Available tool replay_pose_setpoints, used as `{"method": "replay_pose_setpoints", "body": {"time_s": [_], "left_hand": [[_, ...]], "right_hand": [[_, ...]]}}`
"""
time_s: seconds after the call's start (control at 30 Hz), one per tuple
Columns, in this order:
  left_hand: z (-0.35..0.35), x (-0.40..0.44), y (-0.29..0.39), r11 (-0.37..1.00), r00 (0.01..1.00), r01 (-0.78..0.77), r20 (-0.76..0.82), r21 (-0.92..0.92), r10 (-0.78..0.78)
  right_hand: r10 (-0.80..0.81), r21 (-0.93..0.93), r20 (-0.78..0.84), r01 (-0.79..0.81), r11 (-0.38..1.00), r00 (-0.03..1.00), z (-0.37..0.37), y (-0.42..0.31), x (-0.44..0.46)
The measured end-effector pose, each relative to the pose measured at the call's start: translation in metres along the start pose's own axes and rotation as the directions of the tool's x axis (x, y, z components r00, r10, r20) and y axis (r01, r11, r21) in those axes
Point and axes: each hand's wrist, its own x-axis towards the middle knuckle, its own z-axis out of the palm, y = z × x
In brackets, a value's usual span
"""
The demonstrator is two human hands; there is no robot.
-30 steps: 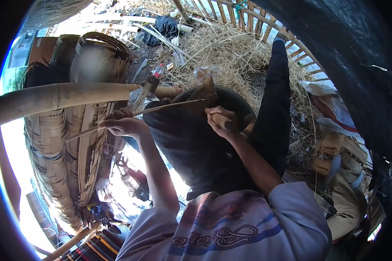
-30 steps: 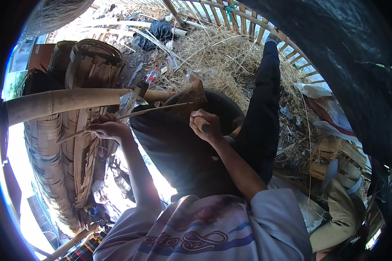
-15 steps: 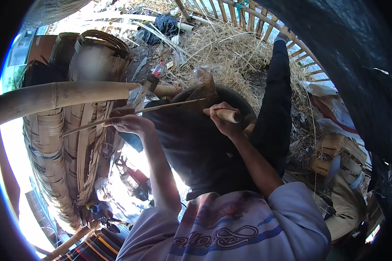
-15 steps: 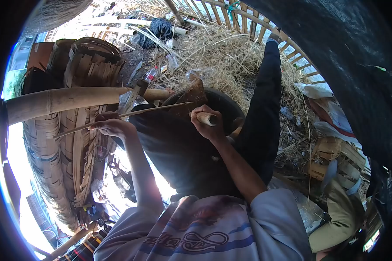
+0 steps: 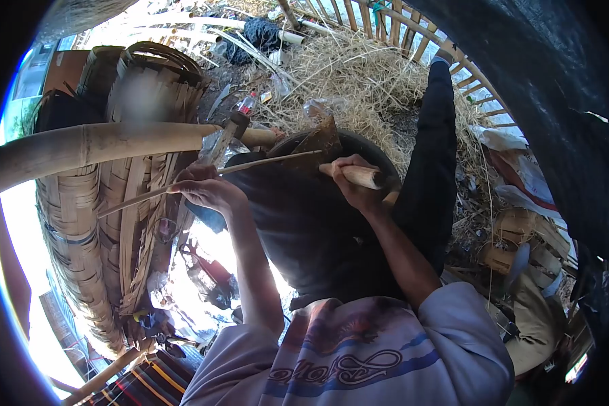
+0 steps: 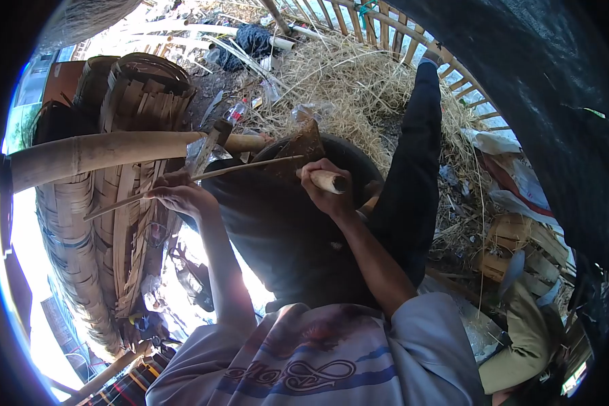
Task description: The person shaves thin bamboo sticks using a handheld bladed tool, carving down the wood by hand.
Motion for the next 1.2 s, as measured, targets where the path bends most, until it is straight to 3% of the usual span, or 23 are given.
{"method": "replay_pose_setpoints", "body": {"time_s": [0.07, 0.1, 0.13, 0.33, 0.43, 0.53, 0.67, 0.77, 0.9, 0.97, 1.1, 1.2], "left_hand": [[0.001, -0.001, -0.001, 1.0, 1.0, 0.005, 0.003, 0.003, -0.005], [0.003, -0.002, 0.002, 1.0, 1.0, -0.02, -0.009, 0.02, 0.02], [0.008, -0.001, 0.003, 0.998, 0.998, -0.05, -0.024, 0.031, 0.051], [-0.001, -0.001, -0.004, 0.998, 0.999, -0.046, 0.001, 0.033, 0.046], [0.0, 0.003, -0.007, 1.0, 1.0, -0.023, 0.002, -0.019, 0.023], [0.0, 0.0, -0.005, 0.998, 0.998, -0.059, 0.033, -0.001, 0.059], [0.009, 0.0, -0.001, 0.994, 0.994, -0.107, 0.0, -0.001, 0.107], [0.006, 0.0, -0.001, 0.996, 0.996, -0.085, 0.01, 0.017, 0.085], [-0.001, 0.001, -0.008, 0.999, 0.999, -0.053, 0.0, -0.011, 0.053], [0.004, 0.0, -0.006, 0.997, 0.998, -0.069, -0.005, -0.025, 0.069], [-0.001, -0.004, -0.001, 0.998, 0.999, -0.041, -0.012, 0.038, 0.042], [0.006, -0.004, 0.002, 0.999, 0.999, -0.027, -0.026, 0.035, 0.028]], "right_hand": [[0.003, 0.021, -0.026, -0.002, 1.0, 1.0, 0.0, 0.001, 0.005], [-0.068, -0.103, -0.038, 0.063, 0.993, 0.997, 0.001, 0.005, 0.004], [-0.083, -0.107, -0.044, 0.078, 0.991, 0.996, -0.002, 0.008, 0.006], [-0.001, 0.022, -0.051, 0.002, 1.0, 0.999, 0.001, 0.0, -0.001], [-0.076, -0.175, 0.059, 0.085, 0.981, 0.995, 0.002, 0.027, 0.001], [-0.096, -0.018, -0.022, 0.095, 0.995, 0.995, 0.0, -0.016, 0.004], [-0.124, 0.086, -0.015, 0.125, 0.988, 0.992, 0.003, 0.016, -0.002], [-0.018, 0.027, -0.008, 0.018, 0.999, 1.0, -0.003, -0.014, 0.004], [-0.068, 0.047, -0.021, 0.069, 0.997, 0.997, 0.0, -0.004, 0.0], [-0.073, -0.11, 0.083, 0.082, 0.991, 0.994, 0.003, 0.029, -0.005], [-0.105, 0.086, -0.047, 0.109, 0.99, 0.993, 0.005, -0.027, 0.005], [-0.139, 0.034, 0.018, 0.138, 0.99, 0.99, 0.009, 0.017, -0.001]]}}
